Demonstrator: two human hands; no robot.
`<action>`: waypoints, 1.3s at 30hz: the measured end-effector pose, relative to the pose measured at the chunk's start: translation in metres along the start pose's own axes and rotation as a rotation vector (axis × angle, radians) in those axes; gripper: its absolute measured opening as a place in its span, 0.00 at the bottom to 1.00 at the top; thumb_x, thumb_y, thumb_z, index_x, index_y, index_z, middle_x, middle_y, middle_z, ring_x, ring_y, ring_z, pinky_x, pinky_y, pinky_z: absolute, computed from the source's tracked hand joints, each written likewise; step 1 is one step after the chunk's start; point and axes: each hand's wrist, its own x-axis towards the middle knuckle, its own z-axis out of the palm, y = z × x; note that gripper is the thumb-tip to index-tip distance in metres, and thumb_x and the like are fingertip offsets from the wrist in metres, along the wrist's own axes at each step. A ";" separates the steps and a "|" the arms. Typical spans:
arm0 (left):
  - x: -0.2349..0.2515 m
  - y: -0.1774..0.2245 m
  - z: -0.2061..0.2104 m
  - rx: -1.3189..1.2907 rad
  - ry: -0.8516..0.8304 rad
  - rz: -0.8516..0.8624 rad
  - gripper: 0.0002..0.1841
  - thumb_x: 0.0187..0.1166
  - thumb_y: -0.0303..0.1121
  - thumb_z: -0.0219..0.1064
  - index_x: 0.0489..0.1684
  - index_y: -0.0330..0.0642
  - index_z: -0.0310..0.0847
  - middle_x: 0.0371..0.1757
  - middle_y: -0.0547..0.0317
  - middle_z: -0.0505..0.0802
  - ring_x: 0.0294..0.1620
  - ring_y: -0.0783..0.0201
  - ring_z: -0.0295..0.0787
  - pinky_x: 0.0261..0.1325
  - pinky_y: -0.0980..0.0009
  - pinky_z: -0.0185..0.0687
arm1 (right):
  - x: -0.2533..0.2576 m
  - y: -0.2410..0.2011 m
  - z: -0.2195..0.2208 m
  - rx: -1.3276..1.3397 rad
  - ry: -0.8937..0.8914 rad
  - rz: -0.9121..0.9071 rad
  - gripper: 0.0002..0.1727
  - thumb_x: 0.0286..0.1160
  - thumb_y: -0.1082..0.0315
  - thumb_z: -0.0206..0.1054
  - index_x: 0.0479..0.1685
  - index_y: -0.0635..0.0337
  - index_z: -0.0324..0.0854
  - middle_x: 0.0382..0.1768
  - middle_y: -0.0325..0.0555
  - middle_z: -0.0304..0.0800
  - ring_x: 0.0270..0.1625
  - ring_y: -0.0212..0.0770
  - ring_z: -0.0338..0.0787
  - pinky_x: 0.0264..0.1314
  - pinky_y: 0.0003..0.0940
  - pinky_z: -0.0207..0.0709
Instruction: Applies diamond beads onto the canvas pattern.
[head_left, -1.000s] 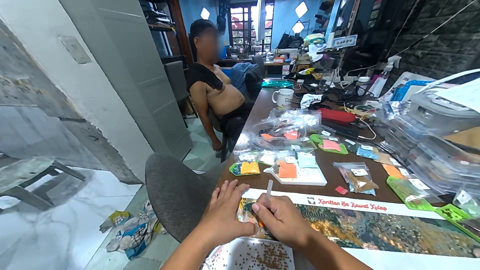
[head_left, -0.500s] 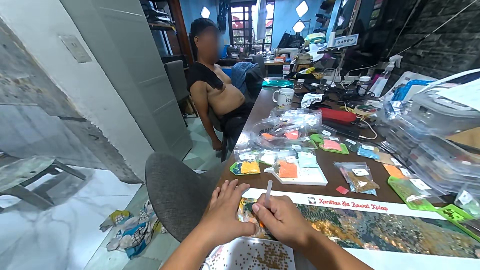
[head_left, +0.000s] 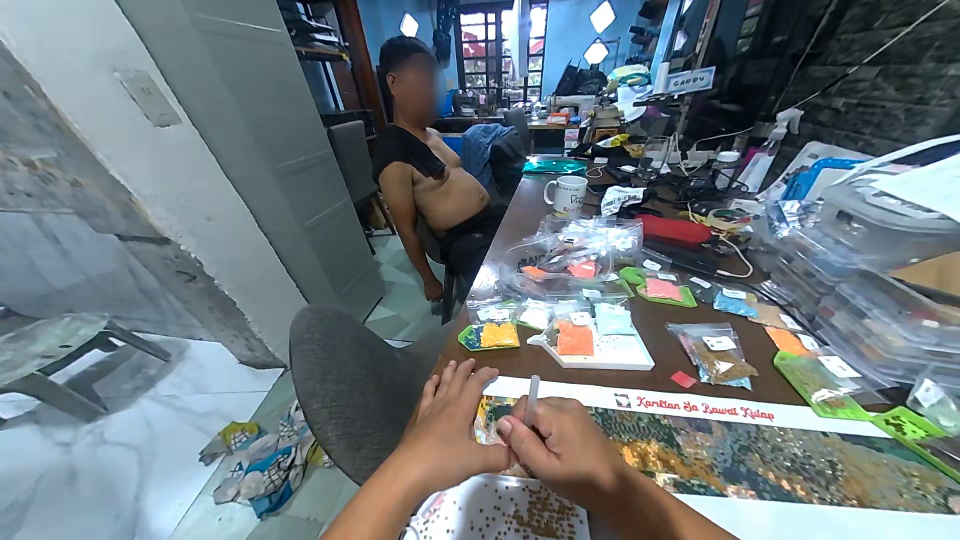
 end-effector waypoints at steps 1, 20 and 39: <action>0.000 -0.001 0.000 -0.002 0.002 0.000 0.53 0.58 0.56 0.80 0.91 0.54 0.59 0.95 0.48 0.55 0.97 0.46 0.33 0.91 0.39 0.21 | 0.000 0.002 0.000 0.031 0.019 0.001 0.22 0.87 0.58 0.56 0.24 0.62 0.80 0.16 0.41 0.75 0.20 0.30 0.74 0.24 0.25 0.67; -0.001 0.001 0.000 -0.003 -0.001 -0.008 0.53 0.59 0.56 0.80 0.91 0.52 0.59 0.95 0.48 0.54 0.97 0.45 0.32 0.91 0.39 0.20 | 0.008 0.008 -0.020 0.109 -0.264 -0.091 0.22 0.90 0.59 0.54 0.33 0.67 0.83 0.24 0.48 0.80 0.29 0.34 0.78 0.35 0.27 0.72; 0.000 -0.002 0.001 -0.014 -0.002 -0.014 0.53 0.57 0.56 0.81 0.90 0.56 0.59 0.95 0.50 0.55 0.97 0.48 0.32 0.91 0.40 0.19 | 0.005 -0.001 -0.012 0.201 -0.057 0.264 0.21 0.87 0.54 0.59 0.27 0.59 0.81 0.17 0.32 0.73 0.20 0.20 0.71 0.24 0.18 0.65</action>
